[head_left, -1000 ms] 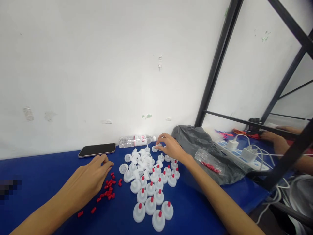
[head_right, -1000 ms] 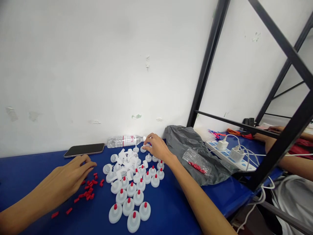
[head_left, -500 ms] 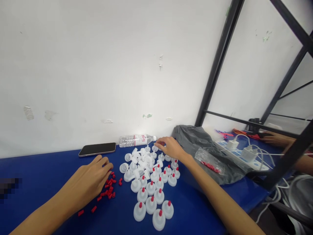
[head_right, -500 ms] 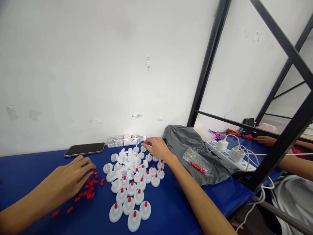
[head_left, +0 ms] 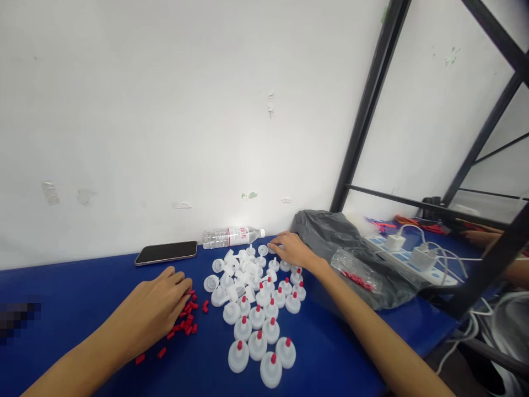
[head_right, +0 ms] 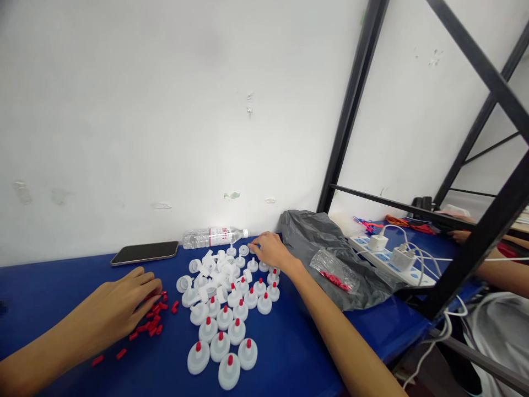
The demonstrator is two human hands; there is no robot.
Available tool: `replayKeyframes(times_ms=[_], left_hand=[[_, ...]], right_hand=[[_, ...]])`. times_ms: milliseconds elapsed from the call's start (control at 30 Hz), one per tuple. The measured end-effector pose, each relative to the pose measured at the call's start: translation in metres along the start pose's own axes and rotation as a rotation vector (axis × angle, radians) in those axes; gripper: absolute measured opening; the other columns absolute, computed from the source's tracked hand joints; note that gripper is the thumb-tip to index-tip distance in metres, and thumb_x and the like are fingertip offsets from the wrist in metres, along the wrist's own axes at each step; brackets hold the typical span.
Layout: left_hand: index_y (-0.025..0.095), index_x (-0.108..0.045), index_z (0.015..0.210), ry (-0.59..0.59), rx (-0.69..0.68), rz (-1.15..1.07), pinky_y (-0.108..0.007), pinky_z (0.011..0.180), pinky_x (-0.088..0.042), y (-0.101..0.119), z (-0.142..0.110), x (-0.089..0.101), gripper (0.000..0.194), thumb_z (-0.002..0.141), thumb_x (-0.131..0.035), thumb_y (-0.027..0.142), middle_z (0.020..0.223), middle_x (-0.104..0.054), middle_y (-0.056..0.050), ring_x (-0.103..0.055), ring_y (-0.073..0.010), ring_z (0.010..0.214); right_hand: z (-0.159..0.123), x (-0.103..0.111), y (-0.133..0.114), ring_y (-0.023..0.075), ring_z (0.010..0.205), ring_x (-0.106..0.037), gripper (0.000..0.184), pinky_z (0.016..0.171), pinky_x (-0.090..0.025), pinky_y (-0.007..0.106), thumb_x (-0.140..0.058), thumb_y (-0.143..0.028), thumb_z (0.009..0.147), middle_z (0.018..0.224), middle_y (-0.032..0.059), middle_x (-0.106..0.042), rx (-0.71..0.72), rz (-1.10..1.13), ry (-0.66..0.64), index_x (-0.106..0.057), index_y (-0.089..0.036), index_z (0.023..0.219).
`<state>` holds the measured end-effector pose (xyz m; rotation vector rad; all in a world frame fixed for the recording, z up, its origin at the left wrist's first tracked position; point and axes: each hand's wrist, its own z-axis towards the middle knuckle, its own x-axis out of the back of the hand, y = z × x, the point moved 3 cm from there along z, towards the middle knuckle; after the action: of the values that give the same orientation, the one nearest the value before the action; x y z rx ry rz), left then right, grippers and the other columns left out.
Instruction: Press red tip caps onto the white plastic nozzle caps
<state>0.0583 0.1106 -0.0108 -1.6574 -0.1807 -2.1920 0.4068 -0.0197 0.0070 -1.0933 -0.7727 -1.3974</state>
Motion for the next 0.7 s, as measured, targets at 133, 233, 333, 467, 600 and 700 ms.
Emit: replayKeyframes(times_ms=[133,233,333,467,600,700], left_hand=[[0.021,-0.072,0.091,-0.037,0.017,-0.007,-0.041,0.069,-0.048,0.000,0.000,-0.001,0.042,0.108,-0.034,0.026,0.095,-0.074,-0.011,-0.067,-0.0313,0.097],[0.021,-0.072,0.093,-0.073,0.030,0.009,-0.043,0.072,-0.050,0.002,0.000,0.001,0.045,0.109,-0.030,0.026,0.096,-0.075,-0.012,-0.068,-0.0331,0.099],[0.021,-0.072,0.093,-0.097,0.038,0.016,-0.044,0.073,-0.050,0.004,-0.001,0.006,0.046,0.109,-0.029,0.026,0.095,-0.075,-0.011,-0.068,-0.0333,0.097],[0.021,-0.072,0.093,-0.114,0.057,0.029,-0.044,0.072,-0.050,0.007,0.000,0.013,0.046,0.109,-0.029,0.026,0.095,-0.076,-0.011,-0.069,-0.0333,0.097],[0.021,-0.073,0.099,0.024,0.029,0.028,-0.041,0.068,-0.048,0.012,0.003,0.021,0.047,0.110,-0.028,0.028,0.095,-0.075,-0.010,-0.070,-0.0316,0.093],[0.022,-0.072,0.103,0.247,-0.035,-0.013,-0.038,0.064,-0.045,0.021,0.000,0.029,0.044,0.113,-0.030,0.033,0.091,-0.073,-0.007,-0.069,-0.0269,0.083]], right_hand=[[0.001,0.008,-0.002,0.0254,0.116,-0.071,0.035,0.099,-0.062,0.048,-0.071,-0.041,0.107,0.138,0.0102,-0.069,0.025,0.036,0.078,-0.067,-0.020,0.135],[0.001,0.017,-0.009,0.0248,0.116,-0.071,0.027,0.103,-0.060,0.049,-0.069,-0.037,0.107,0.132,0.0090,-0.071,0.053,0.071,0.179,-0.070,-0.019,0.128],[-0.003,0.026,-0.026,0.0235,0.112,-0.072,0.018,0.106,-0.056,0.045,-0.057,-0.019,0.110,0.122,0.0089,-0.075,0.101,0.112,0.282,-0.072,-0.020,0.121],[-0.013,0.035,-0.062,0.0239,0.107,-0.072,0.025,0.099,-0.056,0.040,-0.050,-0.017,0.112,0.121,0.0091,-0.075,0.222,0.162,0.370,-0.066,-0.023,0.131],[-0.026,0.037,-0.101,0.0236,0.113,-0.071,0.024,0.099,-0.055,0.039,-0.050,-0.020,0.114,0.123,0.0086,-0.076,0.403,0.181,0.390,-0.060,-0.024,0.136],[-0.034,0.034,-0.123,0.0214,0.105,-0.073,0.024,0.099,-0.054,0.037,-0.052,-0.024,0.115,0.116,0.0060,-0.078,0.532,0.171,0.381,-0.057,-0.024,0.139]])
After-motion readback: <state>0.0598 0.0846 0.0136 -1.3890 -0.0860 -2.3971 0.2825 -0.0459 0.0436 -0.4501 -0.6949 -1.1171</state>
